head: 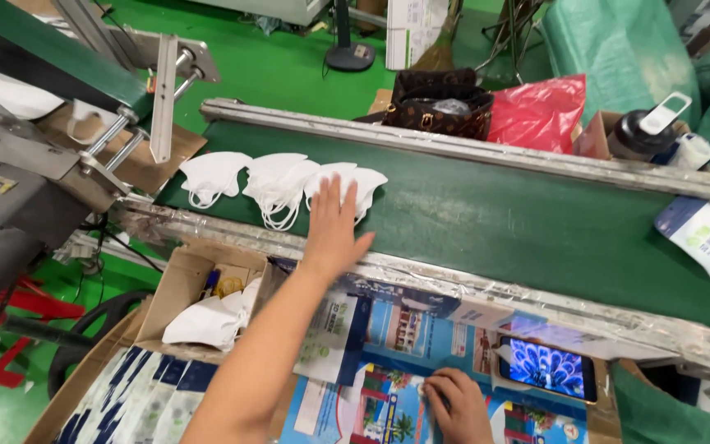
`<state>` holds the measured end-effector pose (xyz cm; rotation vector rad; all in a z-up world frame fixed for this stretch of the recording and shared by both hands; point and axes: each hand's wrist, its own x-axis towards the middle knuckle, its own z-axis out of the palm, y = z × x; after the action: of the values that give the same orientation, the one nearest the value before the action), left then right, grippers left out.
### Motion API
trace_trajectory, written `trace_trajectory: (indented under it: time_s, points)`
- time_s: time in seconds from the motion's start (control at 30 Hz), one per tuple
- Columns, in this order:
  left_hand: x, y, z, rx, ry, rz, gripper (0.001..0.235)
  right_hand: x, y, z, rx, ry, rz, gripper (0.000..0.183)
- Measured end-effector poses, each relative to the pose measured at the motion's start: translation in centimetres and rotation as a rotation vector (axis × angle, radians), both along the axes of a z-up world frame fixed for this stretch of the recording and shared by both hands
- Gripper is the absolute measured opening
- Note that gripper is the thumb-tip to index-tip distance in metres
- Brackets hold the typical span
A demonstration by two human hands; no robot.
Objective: Packing individual face masks into plastic bags on a conveyor belt.
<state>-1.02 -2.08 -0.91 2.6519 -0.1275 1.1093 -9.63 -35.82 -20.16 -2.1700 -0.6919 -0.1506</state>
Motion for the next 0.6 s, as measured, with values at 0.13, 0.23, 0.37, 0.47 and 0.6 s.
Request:
trace_trajectory:
  time_s: [0.13,0.23,0.37,0.47,0.6]
  points:
    - [6.6,3.9,-3.0,0.044,0.317,0.274,0.084,0.7,-0.5,-2.4,0.022,0.004,0.018,0.013]
    - [6.9,4.9,-5.3,-0.299,0.498,0.228,0.053,0.9,-1.1,-2.2,0.034,0.071,0.004,0.013]
    - [-1.5,-0.3,-1.2,-1.247,0.71,-0.201,0.046,1.9,-1.4,-4.1,0.231,0.598,0.024,0.027]
    - [-9.5,-4.8,-1.8,-1.439,0.748,-0.599,0.057,2.4,1.4,11.5,1.015,1.251,0.036,0.048]
    - [-14.4,-8.0,-4.9,-1.387,0.84,-0.59,0.065,2.3,1.9,11.5,1.3,1.368,0.443,0.091]
